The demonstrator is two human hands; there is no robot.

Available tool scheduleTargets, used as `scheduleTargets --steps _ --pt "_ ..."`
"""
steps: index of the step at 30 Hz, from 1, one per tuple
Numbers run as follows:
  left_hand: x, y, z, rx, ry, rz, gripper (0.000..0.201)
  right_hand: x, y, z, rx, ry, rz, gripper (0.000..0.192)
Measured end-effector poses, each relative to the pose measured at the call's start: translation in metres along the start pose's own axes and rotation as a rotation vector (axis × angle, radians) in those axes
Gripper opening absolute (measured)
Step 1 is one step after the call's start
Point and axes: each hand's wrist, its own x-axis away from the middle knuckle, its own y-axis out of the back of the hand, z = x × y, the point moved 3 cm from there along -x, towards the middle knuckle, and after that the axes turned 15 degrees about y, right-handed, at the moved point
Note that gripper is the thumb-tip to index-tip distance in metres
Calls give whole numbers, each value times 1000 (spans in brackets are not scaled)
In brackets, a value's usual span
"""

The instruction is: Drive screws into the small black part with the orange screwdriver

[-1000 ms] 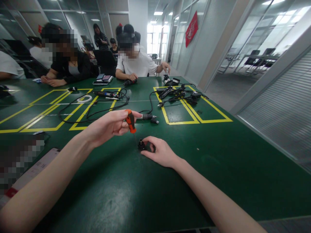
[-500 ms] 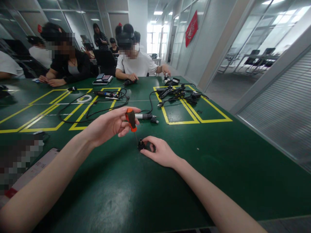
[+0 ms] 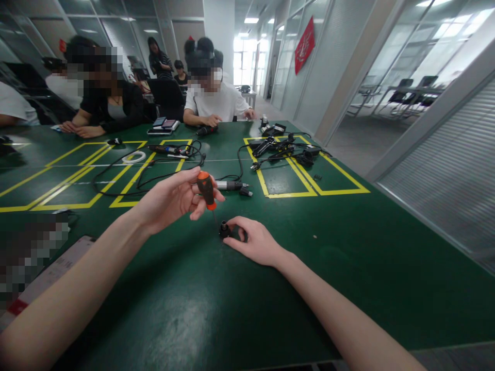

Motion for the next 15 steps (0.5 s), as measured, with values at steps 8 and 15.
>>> scheduleTargets --steps 8,15 --pt "2 -1 2 -27 -25 -24 55 -1 1 1 -2 6 -3 22" --pt "1 -2 0 -34 -4 52 51 -1 0 -1 8 8 -2 22"
